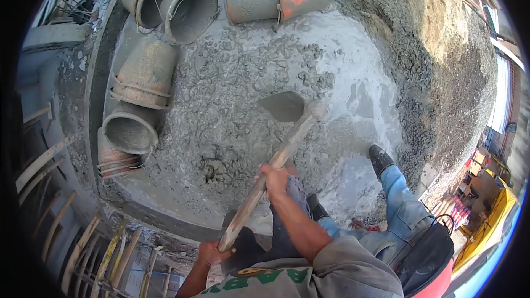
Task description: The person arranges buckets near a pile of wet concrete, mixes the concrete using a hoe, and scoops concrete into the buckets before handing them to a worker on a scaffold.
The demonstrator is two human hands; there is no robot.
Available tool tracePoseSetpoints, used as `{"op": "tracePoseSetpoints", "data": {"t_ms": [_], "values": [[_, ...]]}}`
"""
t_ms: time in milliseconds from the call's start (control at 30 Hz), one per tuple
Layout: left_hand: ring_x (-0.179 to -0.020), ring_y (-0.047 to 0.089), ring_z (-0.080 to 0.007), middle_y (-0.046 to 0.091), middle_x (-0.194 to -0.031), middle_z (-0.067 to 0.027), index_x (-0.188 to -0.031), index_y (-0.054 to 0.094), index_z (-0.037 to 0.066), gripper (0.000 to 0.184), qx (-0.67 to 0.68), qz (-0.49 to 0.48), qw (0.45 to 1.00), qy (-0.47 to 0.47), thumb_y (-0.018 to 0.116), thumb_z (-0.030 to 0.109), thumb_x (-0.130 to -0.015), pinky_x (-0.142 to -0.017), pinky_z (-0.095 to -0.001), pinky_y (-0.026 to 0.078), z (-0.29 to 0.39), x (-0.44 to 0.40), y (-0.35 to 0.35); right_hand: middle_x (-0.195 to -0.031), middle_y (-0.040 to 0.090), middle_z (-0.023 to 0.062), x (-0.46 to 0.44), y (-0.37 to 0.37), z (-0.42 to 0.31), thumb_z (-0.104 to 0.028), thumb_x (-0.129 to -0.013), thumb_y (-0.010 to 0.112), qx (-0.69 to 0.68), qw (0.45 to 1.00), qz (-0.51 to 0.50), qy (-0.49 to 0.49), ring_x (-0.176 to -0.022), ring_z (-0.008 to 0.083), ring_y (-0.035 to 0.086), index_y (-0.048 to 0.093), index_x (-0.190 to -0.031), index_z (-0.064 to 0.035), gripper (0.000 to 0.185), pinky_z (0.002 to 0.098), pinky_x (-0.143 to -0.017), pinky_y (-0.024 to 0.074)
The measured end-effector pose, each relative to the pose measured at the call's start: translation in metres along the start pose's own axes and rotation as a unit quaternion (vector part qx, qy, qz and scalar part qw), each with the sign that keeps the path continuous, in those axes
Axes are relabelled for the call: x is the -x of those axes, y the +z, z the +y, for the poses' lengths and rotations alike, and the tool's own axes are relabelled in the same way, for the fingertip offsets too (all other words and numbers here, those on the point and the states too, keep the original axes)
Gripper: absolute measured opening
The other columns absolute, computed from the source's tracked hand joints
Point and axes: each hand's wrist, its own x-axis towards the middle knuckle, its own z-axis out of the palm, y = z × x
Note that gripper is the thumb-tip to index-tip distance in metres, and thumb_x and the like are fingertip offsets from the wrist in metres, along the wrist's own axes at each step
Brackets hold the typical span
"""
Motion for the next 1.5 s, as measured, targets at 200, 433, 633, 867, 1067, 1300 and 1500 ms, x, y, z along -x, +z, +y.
{"op": "tracePoseSetpoints", "data": {"t_ms": [200,433,633,867,1067,1300,1500], "values": [[-0.066,0.063,-0.0227,0.065,-0.072,-0.0118,-0.092,0.067,0.005,0.052,0.046,0.007,0.956,0.289,0.072,0.051,-0.067,-0.064,-0.0334,0.048,0.256,-0.287,-0.072,-0.068,0.051,0.0131,-0.208,-0.020,-0.305,-0.007,-0.072,0.061,-0.024,0.953,0.104,-0.285,-0.045,0.0237,0.053,0.050,-0.081,0.0062,0.020,0.0364,-0.042,0.0464],[-0.072,0.063,-0.0347,0.064,-0.075,-0.0186,-0.093,0.062,0.000,0.058,-0.056,0.068,0.966,0.245,0.064,0.054,-0.073,-0.067,-0.0416,0.048,0.255,-0.312,-0.080,-0.072,0.053,0.0158,-0.300,0.006,-0.268,-0.004,-0.069,0.061,-0.007,0.980,0.082,-0.182,-0.048,0.0274,0.055,0.050,-0.090,0.0075,0.026,0.0414,-0.045,0.0489],[-0.080,0.063,-0.0382,0.065,-0.080,-0.0217,-0.092,0.062,0.002,0.056,-0.045,0.072,0.974,0.210,0.063,0.054,-0.072,-0.071,-0.0464,0.048,0.146,-0.216,-0.068,-0.065,0.052,0.0142,-0.212,0.031,-0.164,-0.003,-0.066,0.060,-0.018,0.980,0.077,-0.181,-0.042,0.0256,0.053,0.054,-0.083,0.0088,0.021,0.0390,-0.041,0.0468],[-0.076,0.063,-0.0391,0.064,-0.079,-0.0227,-0.093,0.063,0.001,0.057,0.066,0.096,0.987,0.109,0.069,0.052,-0.069,-0.068,-0.0456,0.048,-0.039,-0.102,-0.056,-0.067,0.056,0.0152,-0.123,0.112,0.020,-0.002,-0.066,0.059,0.087,0.987,0.031,-0.135,-0.047,0.0266,0.056,0.058,-0.087,0.0120,0.025,0.0395,-0.043,0.0470],[-0.076,0.065,-0.0356,0.065,-0.078,-0.0205,-0.091,0.065,0.002,0.057,-0.022,0.128,0.988,-0.083,0.072,0.053,-0.065,-0.066,-0.0432,0.050,-0.175,0.042,-0.002,-0.071,0.063,0.0169,-0.025,0.128,0.229,-0.011,-0.065,0.061,0.191,0.980,-0.045,0.010,-0.063,0.0268,0.064,0.063,-0.088,0.0114,0.032,0.0370,-0.056,0.0487],[-0.079,0.063,-0.0337,0.066,-0.088,-0.0185,-0.125,0.053,0.015,0.062,-0.075,-0.030,0.986,-0.148,0.056,0.058,-0.080,-0.077,-0.0533,0.047,-0.201,0.125,0.075,-0.067,0.057,0.0130,0.068,0.040,0.249,-0.005,-0.071,0.062,0.104,0.967,-0.057,0.225,-0.054,0.0260,0.060,0.055,-0.090,0.0063,0.024,0.0373,-0.050,0.0502],[-0.071,0.064,-0.0332,0.066,-0.076,-0.0139,-0.093,0.067,0.017,0.053,-0.160,-0.006,0.983,0.085,0.064,0.062,-0.065,-0.066,-0.0419,0.052,-0.003,-0.070,-0.005,-0.061,0.050,0.0118,-0.042,-0.033,0.004,-0.006,-0.072,0.059,-0.114,0.993,0.016,0.005,-0.049,0.0265,0.054,0.051,-0.085,0.0027,0.018,0.0398,-0.048,0.0491]]}}
